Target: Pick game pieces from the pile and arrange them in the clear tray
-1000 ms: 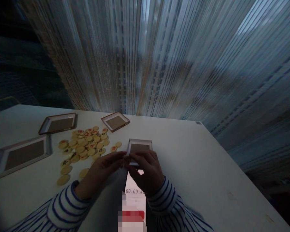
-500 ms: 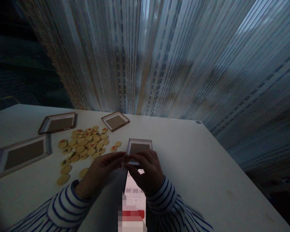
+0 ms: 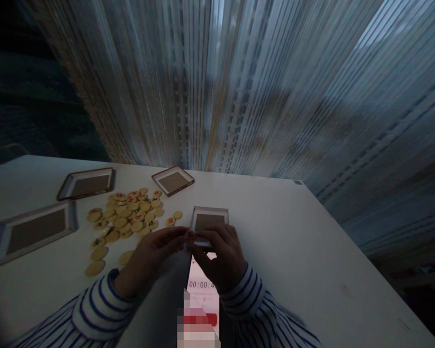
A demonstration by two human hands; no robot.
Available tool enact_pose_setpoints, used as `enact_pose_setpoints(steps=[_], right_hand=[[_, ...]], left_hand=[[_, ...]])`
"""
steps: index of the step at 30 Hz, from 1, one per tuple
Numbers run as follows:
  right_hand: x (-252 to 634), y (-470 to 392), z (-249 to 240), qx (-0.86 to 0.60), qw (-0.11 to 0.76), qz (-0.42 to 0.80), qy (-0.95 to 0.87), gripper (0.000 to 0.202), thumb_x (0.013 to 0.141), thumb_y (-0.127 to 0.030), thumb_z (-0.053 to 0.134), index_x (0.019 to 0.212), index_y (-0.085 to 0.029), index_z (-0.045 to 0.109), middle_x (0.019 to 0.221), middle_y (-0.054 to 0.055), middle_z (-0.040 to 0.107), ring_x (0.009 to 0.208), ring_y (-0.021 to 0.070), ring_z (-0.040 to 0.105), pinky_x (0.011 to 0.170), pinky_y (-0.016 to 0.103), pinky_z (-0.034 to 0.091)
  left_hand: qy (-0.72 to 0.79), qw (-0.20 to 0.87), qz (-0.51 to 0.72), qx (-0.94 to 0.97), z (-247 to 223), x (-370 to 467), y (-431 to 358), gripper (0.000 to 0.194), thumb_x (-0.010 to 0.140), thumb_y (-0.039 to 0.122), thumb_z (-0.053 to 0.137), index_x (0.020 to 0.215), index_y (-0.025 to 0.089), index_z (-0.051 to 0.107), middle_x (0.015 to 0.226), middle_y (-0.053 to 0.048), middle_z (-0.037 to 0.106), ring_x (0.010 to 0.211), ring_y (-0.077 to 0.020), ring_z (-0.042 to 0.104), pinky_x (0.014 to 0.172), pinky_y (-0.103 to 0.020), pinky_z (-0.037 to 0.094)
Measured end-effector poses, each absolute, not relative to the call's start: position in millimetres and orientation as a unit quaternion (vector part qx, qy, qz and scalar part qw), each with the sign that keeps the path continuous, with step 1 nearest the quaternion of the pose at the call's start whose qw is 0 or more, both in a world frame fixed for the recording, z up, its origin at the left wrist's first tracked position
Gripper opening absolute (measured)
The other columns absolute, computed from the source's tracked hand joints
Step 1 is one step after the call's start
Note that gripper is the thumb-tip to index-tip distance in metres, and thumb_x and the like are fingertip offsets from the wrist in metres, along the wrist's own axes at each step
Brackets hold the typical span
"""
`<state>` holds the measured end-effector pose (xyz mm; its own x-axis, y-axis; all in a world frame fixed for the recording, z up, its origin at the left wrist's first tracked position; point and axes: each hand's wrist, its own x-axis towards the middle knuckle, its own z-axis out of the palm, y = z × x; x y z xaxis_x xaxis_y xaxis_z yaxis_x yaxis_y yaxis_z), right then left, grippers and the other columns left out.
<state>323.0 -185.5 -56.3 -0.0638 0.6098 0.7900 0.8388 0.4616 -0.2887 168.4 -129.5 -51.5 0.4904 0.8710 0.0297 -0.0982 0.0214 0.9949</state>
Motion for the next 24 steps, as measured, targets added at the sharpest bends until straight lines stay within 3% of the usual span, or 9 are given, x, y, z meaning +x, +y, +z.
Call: enact_pose_setpoints(steps=[8, 24], right_hand=[[323.5, -184.9, -59.8, -0.500, 0.437, -0.115, -0.738, 0.026, 0.076, -0.021, 0.062, 0.101, -0.019, 0.058, 0.087, 0.006, 0.065, 0.080, 0.0175, 0.058, 0.069, 0.034, 0.047], [324.3, -184.4, -57.5, -0.510, 0.424, -0.099, -0.742, 0.017, 0.076, -0.021, 0.061, 0.093, -0.019, 0.060, 0.084, 0.004, 0.066, 0.078, 0.0167, 0.059, 0.071, 0.033, 0.045]], left_hand=[[0.333, 0.614, 0.382, 0.606, -49.1, 169.4, -130.9, 0.022, 0.070, 0.031, 0.062, 0.085, 0.017, 0.071, 0.075, -0.005, 0.072, 0.073, -0.0184, 0.064, 0.070, -0.029, 0.051], [0.345, 0.591, 0.376, 0.625, -52.7, 170.4, -131.1, 0.022, 0.071, 0.032, 0.060, 0.083, 0.016, 0.069, 0.076, -0.005, 0.071, 0.072, -0.0180, 0.064, 0.068, -0.029, 0.051]])
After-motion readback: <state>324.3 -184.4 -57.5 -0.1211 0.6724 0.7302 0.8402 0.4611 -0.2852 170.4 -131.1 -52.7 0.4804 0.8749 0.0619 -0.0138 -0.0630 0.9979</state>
